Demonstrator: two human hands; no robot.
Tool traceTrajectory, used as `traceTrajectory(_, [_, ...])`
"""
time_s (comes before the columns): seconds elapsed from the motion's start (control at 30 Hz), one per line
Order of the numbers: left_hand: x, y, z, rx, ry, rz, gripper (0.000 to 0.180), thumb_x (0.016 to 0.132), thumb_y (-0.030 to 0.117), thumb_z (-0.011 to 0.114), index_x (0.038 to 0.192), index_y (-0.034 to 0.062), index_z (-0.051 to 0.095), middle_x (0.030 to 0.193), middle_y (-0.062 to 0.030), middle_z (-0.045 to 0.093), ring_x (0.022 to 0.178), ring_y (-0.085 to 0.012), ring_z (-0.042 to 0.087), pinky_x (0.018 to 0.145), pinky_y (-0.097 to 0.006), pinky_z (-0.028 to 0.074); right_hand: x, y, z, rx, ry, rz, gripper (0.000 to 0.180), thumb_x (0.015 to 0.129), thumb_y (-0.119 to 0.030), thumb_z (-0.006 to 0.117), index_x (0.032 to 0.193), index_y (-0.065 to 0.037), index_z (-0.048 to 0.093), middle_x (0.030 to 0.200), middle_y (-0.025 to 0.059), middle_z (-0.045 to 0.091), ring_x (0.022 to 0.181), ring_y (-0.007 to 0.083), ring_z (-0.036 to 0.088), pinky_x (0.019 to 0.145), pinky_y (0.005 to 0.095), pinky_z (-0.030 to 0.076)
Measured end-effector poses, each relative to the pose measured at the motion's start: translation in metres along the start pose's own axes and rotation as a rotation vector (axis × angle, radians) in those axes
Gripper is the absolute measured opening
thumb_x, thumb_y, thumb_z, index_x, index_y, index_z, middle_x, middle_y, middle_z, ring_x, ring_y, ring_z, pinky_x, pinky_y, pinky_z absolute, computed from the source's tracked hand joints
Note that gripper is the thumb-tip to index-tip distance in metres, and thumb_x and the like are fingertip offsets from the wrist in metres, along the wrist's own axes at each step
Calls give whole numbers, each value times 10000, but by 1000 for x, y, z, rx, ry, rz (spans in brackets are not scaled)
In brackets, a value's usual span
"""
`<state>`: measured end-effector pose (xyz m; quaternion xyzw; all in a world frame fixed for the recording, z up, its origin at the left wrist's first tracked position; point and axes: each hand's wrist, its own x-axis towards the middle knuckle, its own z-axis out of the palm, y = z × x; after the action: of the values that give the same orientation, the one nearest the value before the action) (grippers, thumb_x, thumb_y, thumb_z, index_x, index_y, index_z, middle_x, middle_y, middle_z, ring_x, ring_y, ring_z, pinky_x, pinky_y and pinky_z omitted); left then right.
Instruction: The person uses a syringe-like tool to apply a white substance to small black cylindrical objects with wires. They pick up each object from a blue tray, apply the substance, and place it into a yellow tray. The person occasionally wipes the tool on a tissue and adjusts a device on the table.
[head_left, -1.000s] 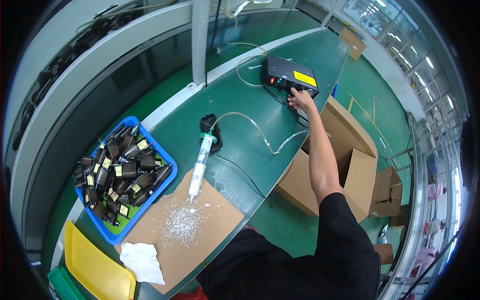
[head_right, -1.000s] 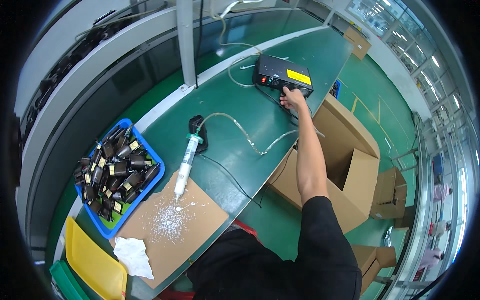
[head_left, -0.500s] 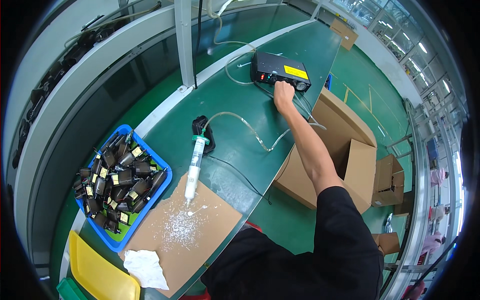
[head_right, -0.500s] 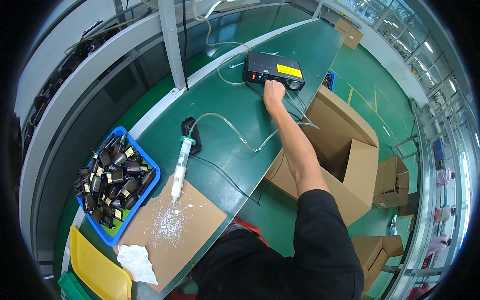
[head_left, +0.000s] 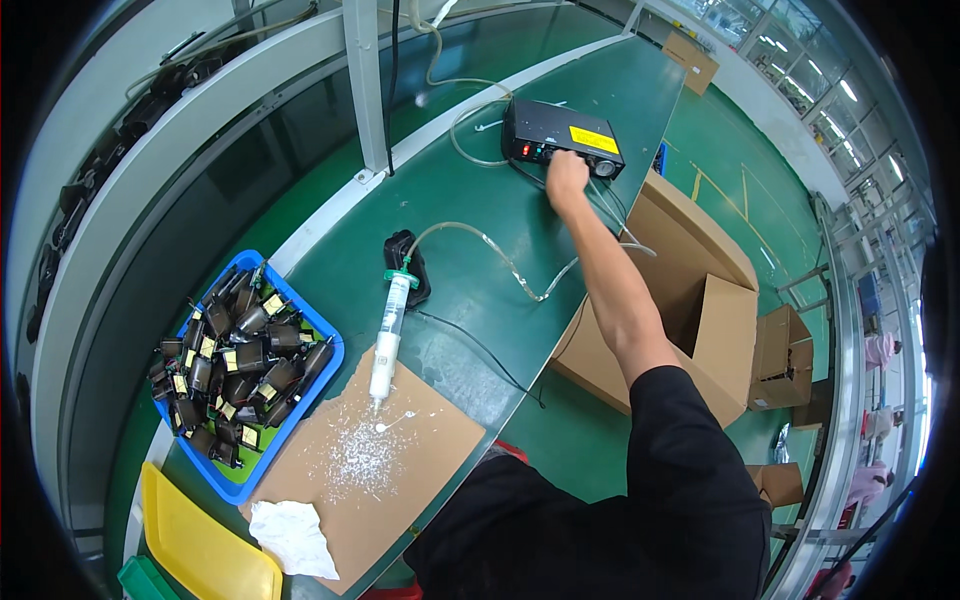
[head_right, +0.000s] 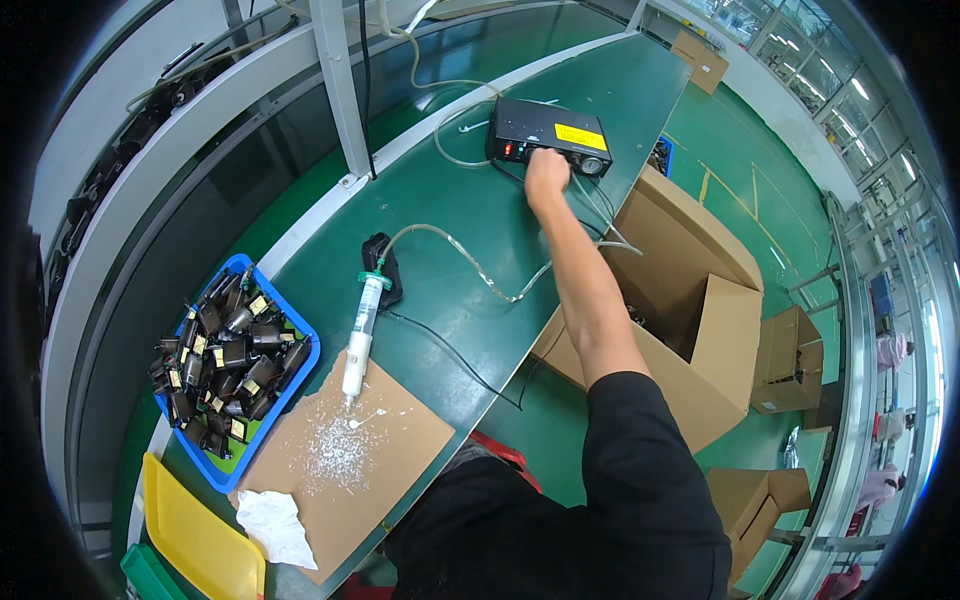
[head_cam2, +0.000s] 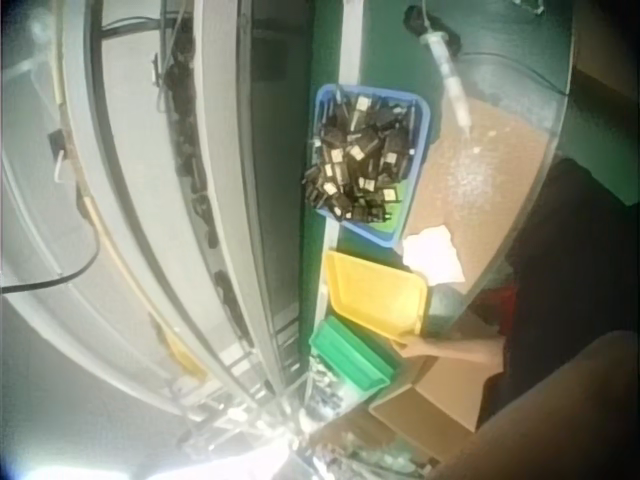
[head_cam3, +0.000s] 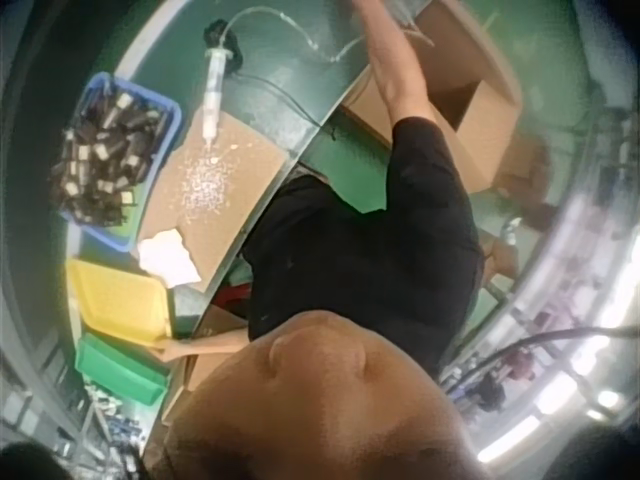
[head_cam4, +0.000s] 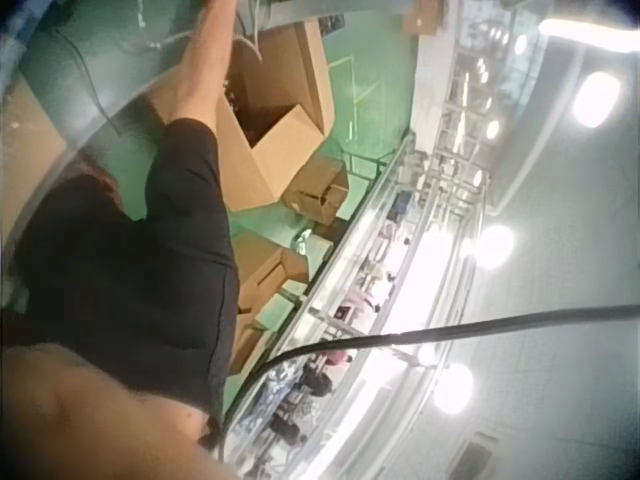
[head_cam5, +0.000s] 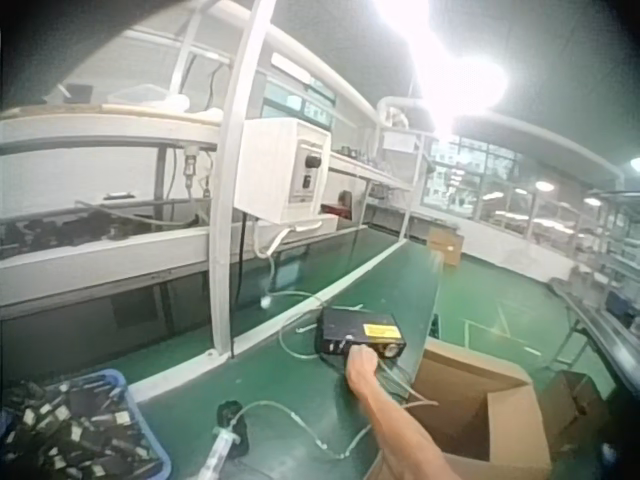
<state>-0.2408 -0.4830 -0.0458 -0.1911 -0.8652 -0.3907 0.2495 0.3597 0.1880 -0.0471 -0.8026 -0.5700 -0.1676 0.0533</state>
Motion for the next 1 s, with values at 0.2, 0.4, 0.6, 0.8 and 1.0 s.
traceTrajectory(0.2, [-3, 7, -3, -20, 14, -16, 244, 902, 116, 567, 1009, -90, 643, 928, -184, 669, 821, -263, 625, 758, -365, 493, -9, 13, 4, 173, 108, 39, 276, 890, -238, 534, 878, 8, 658, 805, 189, 674, 766, 308, 678, 634, 389, 549])
traceTrajectory(0.4, [-2, 5, -2, -44, -4, -54, 240, 904, 110, 564, 1019, -86, 641, 926, -177, 668, 818, -255, 624, 747, -360, 496, 11, 46, 14, 1047, -407, 445, 382, 851, -300, 598, 869, 82, 618, 832, 209, 650, 635, 241, 648, 630, 341, 530])
traceTrajectory(0.6, [-2, -11, 1, -17, 3, 18, 243, 906, 120, 564, 1015, -82, 643, 928, -177, 669, 809, -251, 626, 737, -360, 498, 1, 12, 12, 104, -64, 32, 320, 833, -297, 593, 870, 11, 669, 921, 242, 651, 896, 359, 645, 768, 420, 525])
traceTrajectory(0.8, [-4, 0, 4, -34, 0, -70, 239, 901, 117, 569, 1008, -83, 644, 922, -179, 668, 810, -258, 626, 743, -359, 497, -1, 36, 17, 391, 96, 175, 447, 894, -358, 515, 823, 66, 641, 820, 231, 663, 783, 327, 673, 689, 376, 538])
traceTrajectory(1.0, [-3, 7, 0, -13, 23, -3, 222, 894, 97, 569, 998, -85, 643, 916, -187, 666, 813, -265, 623, 756, -363, 494, -13, 24, 3, 299, 85, 181, 346, 861, -306, 584, 870, 33, 650, 789, 224, 662, 746, 307, 676, 662, 371, 544])
